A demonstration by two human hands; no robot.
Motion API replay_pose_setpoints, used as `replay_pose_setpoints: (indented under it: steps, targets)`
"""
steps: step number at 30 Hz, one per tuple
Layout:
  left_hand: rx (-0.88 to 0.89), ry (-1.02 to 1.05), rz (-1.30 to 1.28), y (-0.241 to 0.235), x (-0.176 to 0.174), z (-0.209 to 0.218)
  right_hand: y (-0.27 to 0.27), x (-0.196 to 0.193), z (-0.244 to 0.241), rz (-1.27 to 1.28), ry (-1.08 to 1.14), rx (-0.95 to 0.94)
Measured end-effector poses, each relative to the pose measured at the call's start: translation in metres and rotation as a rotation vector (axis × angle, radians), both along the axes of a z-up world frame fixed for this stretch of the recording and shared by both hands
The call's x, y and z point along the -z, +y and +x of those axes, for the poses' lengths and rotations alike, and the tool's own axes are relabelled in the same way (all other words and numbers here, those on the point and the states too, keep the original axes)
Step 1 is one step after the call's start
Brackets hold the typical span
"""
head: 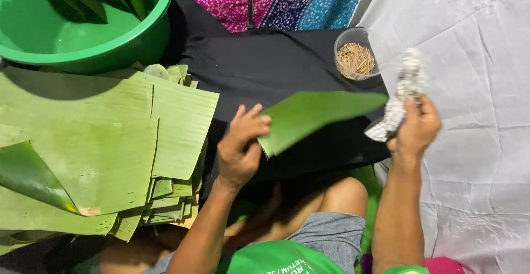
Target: Wiping banana leaves clean and folding them into conical shapes, then pinning them with toothpicks.
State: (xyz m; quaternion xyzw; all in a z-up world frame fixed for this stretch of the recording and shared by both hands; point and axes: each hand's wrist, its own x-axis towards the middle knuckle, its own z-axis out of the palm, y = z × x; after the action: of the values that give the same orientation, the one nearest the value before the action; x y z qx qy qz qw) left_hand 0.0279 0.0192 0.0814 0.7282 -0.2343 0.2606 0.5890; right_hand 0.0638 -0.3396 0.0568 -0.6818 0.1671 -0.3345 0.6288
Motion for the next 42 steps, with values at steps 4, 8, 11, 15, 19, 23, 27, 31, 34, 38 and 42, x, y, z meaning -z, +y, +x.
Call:
replay_pose_setpoints:
  steps: [4, 8, 11, 15, 19, 23, 27, 31, 34, 38, 42]
  targets:
    - [0.049, 0.133, 0.114, 0.010, 0.062, -0.011, 0.004, -0.016, -0.011, 0.037, -0.118, -0.015]
    - [-0.212, 0.352, 0.198, 0.014, 0.103, -0.016, 0.064, -0.021, -0.017, -0.405, 0.133, -0.129]
    - [-0.217, 0.572, -0.067, 0.012, 0.099, -0.015, 0.127, 0.003, -0.012, -0.536, 0.227, -0.319]
    - [-0.190, 0.975, -0.660, 0.000, 0.102, -0.003, 0.206, 0.049, 0.013, -0.828, 0.018, -0.572]
    - [-0.219, 0.822, -0.363, 0.002, 0.096, -0.003, 0.232, 0.049, 0.011, -1.256, 0.316, -0.673]
    - [-0.264, 0.832, -0.300, 0.006, 0.108, -0.006, 0.208, 0.045, 0.025, -1.264, 0.623, -0.699]
    - [-0.251, 0.822, -0.299, 0.010, 0.100, -0.003, 0.142, 0.054, 0.048, -1.194, 0.799, -0.466]
    - [-0.258, 0.837, -0.244, 0.014, 0.110, -0.005, 0.067, 0.108, 0.064, -1.277, 0.591, -0.225]
    - [-0.278, 0.923, -0.204, 0.017, 0.125, -0.003, 0.066, 0.104, 0.062, -1.344, 0.319, -0.071]
    - [-0.270, 0.927, -0.214, 0.018, 0.127, 0.001, 0.145, 0.077, 0.043, -1.363, 0.004, -0.155]
    - [-0.269, 0.932, -0.202, 0.017, 0.127, 0.002, 0.222, 0.076, 0.030, -1.263, -0.045, -0.536]
